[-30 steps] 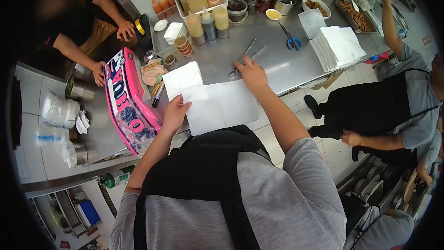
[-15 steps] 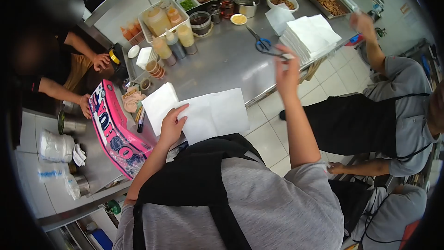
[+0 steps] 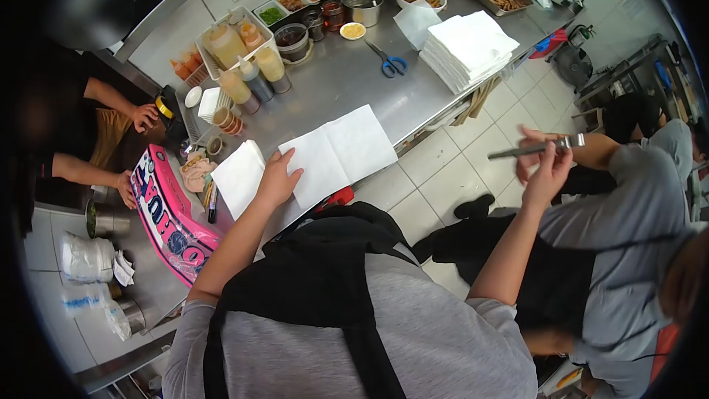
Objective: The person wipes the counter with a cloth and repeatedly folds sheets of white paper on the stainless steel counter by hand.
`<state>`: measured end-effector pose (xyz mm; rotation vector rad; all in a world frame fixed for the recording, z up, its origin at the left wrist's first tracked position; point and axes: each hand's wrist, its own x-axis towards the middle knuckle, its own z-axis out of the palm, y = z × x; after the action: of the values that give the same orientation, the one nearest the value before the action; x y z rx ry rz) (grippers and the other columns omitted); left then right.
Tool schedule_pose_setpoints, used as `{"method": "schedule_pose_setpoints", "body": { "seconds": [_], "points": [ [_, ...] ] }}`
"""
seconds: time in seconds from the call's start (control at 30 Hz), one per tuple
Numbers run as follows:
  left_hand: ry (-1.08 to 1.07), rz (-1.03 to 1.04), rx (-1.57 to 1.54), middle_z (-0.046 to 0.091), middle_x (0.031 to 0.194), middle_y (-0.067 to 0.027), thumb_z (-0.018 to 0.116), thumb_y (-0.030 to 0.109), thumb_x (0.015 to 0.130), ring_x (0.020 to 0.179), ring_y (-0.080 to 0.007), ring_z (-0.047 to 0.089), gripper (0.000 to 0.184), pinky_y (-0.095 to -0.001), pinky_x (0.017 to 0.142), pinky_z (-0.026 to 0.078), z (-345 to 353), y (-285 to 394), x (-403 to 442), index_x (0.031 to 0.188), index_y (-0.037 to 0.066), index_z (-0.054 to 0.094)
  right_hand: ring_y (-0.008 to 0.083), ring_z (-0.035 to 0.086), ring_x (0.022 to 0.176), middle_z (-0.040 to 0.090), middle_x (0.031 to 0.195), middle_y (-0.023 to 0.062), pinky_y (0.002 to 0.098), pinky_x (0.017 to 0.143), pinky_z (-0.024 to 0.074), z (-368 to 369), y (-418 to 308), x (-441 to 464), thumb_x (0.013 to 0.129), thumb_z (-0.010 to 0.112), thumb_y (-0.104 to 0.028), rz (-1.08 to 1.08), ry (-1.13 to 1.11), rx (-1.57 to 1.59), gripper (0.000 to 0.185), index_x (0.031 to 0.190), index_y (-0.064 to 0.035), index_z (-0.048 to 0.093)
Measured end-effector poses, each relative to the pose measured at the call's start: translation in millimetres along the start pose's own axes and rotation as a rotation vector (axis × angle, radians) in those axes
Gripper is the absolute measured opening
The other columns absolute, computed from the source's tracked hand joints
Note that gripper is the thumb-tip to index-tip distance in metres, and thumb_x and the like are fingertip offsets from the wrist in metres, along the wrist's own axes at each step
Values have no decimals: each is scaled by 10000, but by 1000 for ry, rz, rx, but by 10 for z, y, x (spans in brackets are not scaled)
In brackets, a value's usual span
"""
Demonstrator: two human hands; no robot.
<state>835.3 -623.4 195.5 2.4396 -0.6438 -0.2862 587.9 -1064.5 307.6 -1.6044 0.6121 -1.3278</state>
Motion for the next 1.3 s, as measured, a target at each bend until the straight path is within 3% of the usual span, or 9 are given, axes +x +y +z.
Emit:
{"method": "schedule_pose_setpoints", "body": {
  "seconds": [0.1, 0.3, 0.4, 0.5, 0.57, 0.67, 1.0, 1.17, 1.3],
  "points": [
    [194, 67, 45, 473, 1380, -257, 693, 143, 829, 1271, -388, 465, 493, -408, 1080, 373, -129, 10, -130, 1299, 69, 564, 57, 468, 507, 576, 785, 19, 185, 386, 306, -127, -280, -30, 1018, 456, -125, 65, -162, 133, 222, 1203, -23, 526],
    [610, 92, -64, 559, 1081, -151, 655, 18, 808, 1062, -328, 553, 180, -392, 951, 433, -703, -679, -333, 984, 46, 628, 86, 460, 475, 502, 674, 69, 214, 344, 344, -192, -501, -218, 1029, 433, -165, 85, -77, 37, 153, 1061, -37, 512],
    [553, -71, 38, 557, 1084, -172, 671, 29, 783, 1066, -338, 550, 206, -422, 914, 451, -997, -1119, -499, 982, 42, 621, 89, 454, 521, 557, 730, 76, 208, 428, 367, -570, -426, -31, 1020, 435, -141, 38, -260, -127, 167, 1055, -4, 525],
    [546, -145, 203, 561, 1087, -182, 687, 36, 782, 1074, -351, 558, 253, -432, 928, 454, -1165, -1263, -571, 1023, 37, 614, 145, 559, 718, 658, 1004, 188, 229, 604, 446, 31, -1026, -369, 1000, 457, -114, -316, 9, -97, 262, 1168, 85, 482],
    [568, -228, 383, 555, 1109, -202, 706, 49, 766, 1092, -366, 553, 280, -442, 934, 462, -1215, -1321, -530, 1027, 32, 608, 149, 545, 713, 619, 994, 164, 242, 593, 458, -333, -447, -317, 976, 516, -114, -482, 495, -387, 361, 1254, 89, 407],
    [482, -258, 427, 585, 1093, -215, 658, 64, 797, 1008, -392, 595, 197, -466, 886, 490, -1345, -1536, -335, 985, 24, 613, 140, 501, 641, 520, 861, 70, 254, 544, 445, -161, -178, -536, 951, 581, -138, -94, 689, 77, 485, 1321, 26, 314],
    [874, -359, 137, 629, 836, -245, 528, 218, 910, 829, -410, 632, 213, -458, 729, 483, -2491, -1446, -451, 975, 15, 536, 74, 464, 740, 490, 1012, 5, 222, 672, 418, 1347, -135, -1515, 968, 512, -112, 192, -301, 109, 335, 1294, -41, 491],
    [1068, 147, -178, 575, 852, -105, 563, 106, 914, 749, -202, 570, 120, -302, 705, 460, -2364, -344, -588, 973, 3, 543, 83, 521, 776, 583, 951, 16, 245, 729, 454, 2015, -456, -2074, 1020, 490, -266, 784, -811, 438, 297, 1202, -48, 577],
    [654, 597, 15, 620, 1005, -101, 659, 16, 773, 946, -294, 602, 199, -375, 848, 490, -1730, 552, -591, 962, 41, 601, 193, 570, 1103, 601, 1218, 93, 341, 924, 464, 2414, -843, -2141, 1006, 395, -524, 1268, -1125, 899, 571, 1298, -50, 528]
  ]
}}
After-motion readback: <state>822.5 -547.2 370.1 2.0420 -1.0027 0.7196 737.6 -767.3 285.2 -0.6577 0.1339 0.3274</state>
